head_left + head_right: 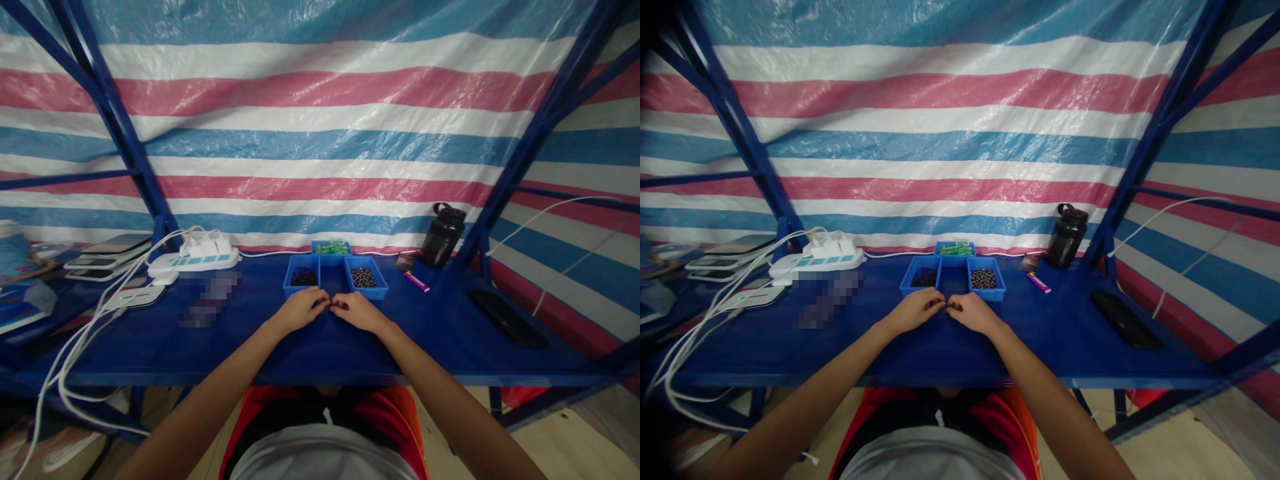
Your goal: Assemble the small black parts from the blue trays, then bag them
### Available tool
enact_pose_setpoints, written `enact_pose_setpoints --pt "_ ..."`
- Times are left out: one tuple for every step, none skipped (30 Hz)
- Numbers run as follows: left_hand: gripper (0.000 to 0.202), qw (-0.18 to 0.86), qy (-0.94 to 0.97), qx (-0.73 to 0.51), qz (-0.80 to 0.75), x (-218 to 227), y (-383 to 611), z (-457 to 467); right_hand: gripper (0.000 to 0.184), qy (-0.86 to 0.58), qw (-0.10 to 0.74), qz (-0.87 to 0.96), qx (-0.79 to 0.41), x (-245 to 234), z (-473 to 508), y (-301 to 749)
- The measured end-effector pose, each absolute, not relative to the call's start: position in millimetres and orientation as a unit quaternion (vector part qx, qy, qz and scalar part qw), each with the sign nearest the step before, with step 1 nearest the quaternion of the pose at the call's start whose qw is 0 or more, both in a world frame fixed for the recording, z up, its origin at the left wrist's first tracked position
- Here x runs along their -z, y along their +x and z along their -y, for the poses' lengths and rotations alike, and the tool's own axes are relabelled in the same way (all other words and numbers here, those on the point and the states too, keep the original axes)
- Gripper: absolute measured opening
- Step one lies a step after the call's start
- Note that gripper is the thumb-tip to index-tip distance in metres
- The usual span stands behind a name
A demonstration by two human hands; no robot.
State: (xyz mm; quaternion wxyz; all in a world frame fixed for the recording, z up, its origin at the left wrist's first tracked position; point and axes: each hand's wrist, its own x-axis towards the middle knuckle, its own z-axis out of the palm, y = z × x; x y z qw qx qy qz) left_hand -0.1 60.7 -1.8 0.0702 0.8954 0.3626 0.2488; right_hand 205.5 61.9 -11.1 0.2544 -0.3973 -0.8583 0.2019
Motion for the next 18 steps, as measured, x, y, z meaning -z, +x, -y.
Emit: enact_pose_setpoints --pt "0.017 0.072 0.899 -0.246 -0.355 0.9 0.1 -59.4 0.012 -0.397 0.253 0.858 -0.203 11.6 -61.9 205.2" --pt "0.017 0.073 0.902 -0.244 -0.348 0.0 0.3 -58.4 0.012 -0.398 0.253 0.858 -0.204 12.0 -62.0 205.0" --pt "0.017 0.074 0.904 -0.242 -0.344 -0.6 0.4 -57.6 0.012 -0.399 0.253 0.857 -0.205 12.2 -62.0 204.8" --pt "0.017 0.074 0.904 -0.241 -0.344 -0.9 0.4 -57.3 0.012 -0.399 0.252 0.857 -0.206 12.3 -62.0 204.8" --pt "0.017 0.073 0.902 -0.24 -0.35 -0.9 0.4 -57.6 0.012 -0.4 0.253 0.856 -0.207 12.2 -62.0 204.8" --pt "0.017 0.072 0.898 -0.24 -0.361 -0.6 0.3 -58.3 0.012 -0.401 0.254 0.855 -0.21 11.8 -61.9 205.0" --pt "0.018 0.072 0.893 -0.239 -0.375 0.0 0.1 -59.4 0.013 -0.403 0.257 0.852 -0.213 11.3 -61.9 205.2" --pt "0.018 0.073 0.887 -0.236 -0.39 0.8 -0.2 -60.7 0.014 -0.406 0.26 0.849 -0.216 10.5 -61.8 205.5" --pt "0.019 0.075 0.883 -0.231 -0.402 1.6 -0.6 -62.0 0.015 -0.409 0.262 0.847 -0.217 9.7 -61.7 205.8" --pt "0.02 0.079 0.88 -0.223 -0.411 2.4 -1.0 -63.2 0.015 -0.412 0.265 0.844 -0.217 8.8 -61.5 206.1" --pt "0.02 0.084 0.88 -0.215 -0.415 3.1 -1.4 -64.0 0.016 -0.415 0.269 0.843 -0.214 7.9 -61.4 206.3" --pt "0.02 0.088 0.881 -0.207 -0.417 3.6 -1.8 -64.5 0.016 -0.417 0.273 0.841 -0.209 7.0 -61.1 206.4" --pt "0.02 0.091 0.882 -0.199 -0.417 3.8 -2.0 -64.6 0.016 -0.419 0.277 0.84 -0.205 6.3 -60.9 206.3" --pt "0.02 0.093 0.883 -0.193 -0.417 3.7 -2.2 -64.4 0.016 -0.421 0.282 0.838 -0.202 5.8 -60.5 206.1" --pt "0.02 0.095 0.884 -0.188 -0.418 3.4 -2.3 -63.9 0.017 -0.421 0.285 0.838 -0.201 5.3 -60.1 205.8" --pt "0.02 0.097 0.884 -0.183 -0.42 2.9 -2.3 -63.4 0.017 -0.419 0.287 0.837 -0.202 5.1 -59.6 205.4" --pt "0.019 0.098 0.883 -0.18 -0.422 2.4 -2.3 -63.0 0.018 -0.416 0.288 0.838 -0.205 4.9 -59.1 205.0" --pt "0.019 0.098 0.882 -0.177 -0.425 2.0 -2.3 -62.7 0.019 -0.412 0.288 0.839 -0.208 4.8 -58.7 204.7"
